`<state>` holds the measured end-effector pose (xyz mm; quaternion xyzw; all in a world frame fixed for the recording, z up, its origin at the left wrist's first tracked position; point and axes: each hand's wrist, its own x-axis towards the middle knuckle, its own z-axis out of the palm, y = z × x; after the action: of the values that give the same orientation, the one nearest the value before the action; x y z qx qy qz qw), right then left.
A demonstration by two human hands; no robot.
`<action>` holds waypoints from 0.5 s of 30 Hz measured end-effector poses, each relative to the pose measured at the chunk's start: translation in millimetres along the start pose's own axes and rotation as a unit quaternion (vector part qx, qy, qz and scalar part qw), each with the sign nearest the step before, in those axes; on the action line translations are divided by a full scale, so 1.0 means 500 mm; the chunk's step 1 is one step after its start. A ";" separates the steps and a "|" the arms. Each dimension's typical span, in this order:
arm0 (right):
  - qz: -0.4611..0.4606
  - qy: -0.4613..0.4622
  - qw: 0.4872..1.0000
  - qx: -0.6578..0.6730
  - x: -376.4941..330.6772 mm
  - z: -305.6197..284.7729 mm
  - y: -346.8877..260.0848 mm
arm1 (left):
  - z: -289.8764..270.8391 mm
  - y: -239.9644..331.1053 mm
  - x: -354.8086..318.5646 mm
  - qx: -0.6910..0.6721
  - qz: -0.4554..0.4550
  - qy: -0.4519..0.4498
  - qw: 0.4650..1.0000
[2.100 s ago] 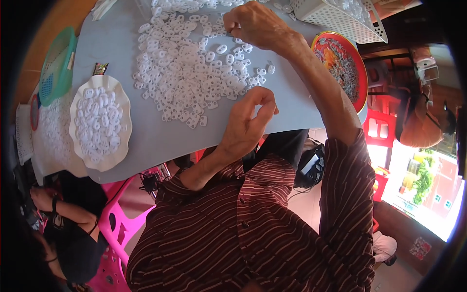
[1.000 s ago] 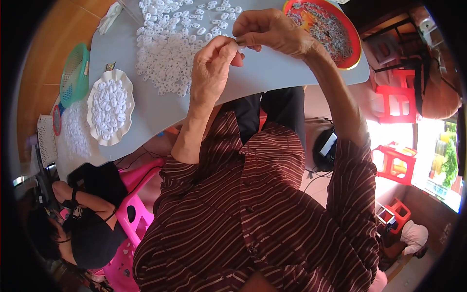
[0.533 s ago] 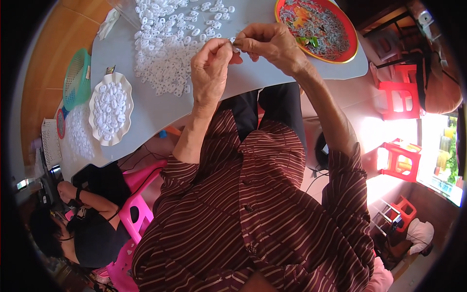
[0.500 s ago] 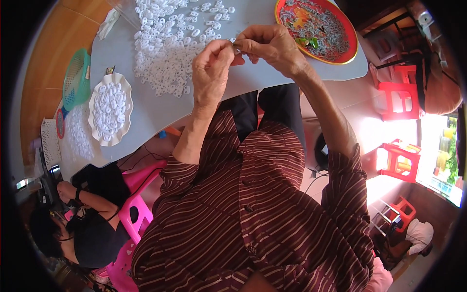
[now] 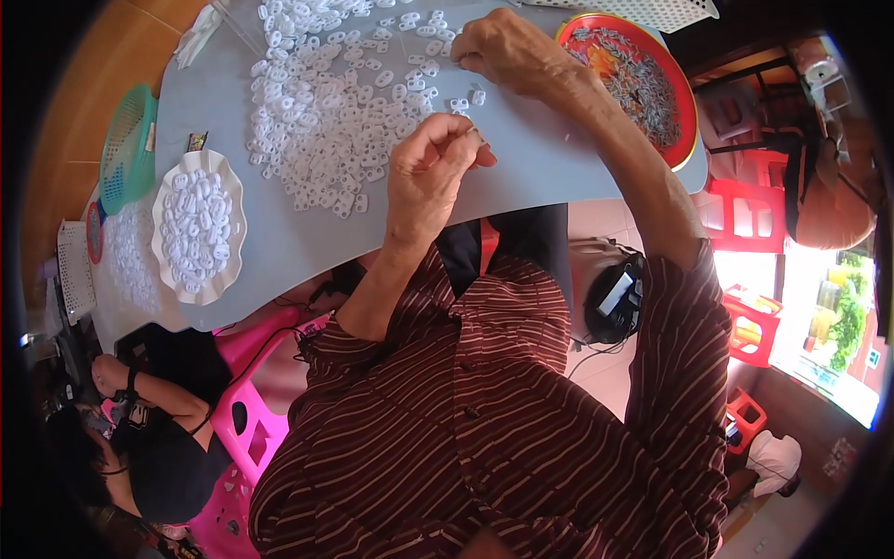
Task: Manually assembling small white plastic components at a table.
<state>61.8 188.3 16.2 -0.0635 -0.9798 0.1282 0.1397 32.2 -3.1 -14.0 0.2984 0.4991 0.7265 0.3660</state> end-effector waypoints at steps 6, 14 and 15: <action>-0.048 -0.041 0.995 -0.081 0.018 0.017 -0.006 | 0.004 0.009 -0.005 -0.009 -0.022 0.008 1.000; 0.053 -0.027 0.997 -0.052 0.015 0.000 -0.029 | 0.006 0.005 0.010 -0.014 -0.013 0.008 1.000; 0.082 -0.005 0.996 0.030 -0.001 -0.016 -0.033 | 0.007 0.003 0.012 -0.024 -0.016 0.016 0.999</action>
<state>63.2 174.3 28.0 -0.1386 -0.9676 0.1692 0.1261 31.3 3.2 -11.3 0.2703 0.4920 0.7370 0.3765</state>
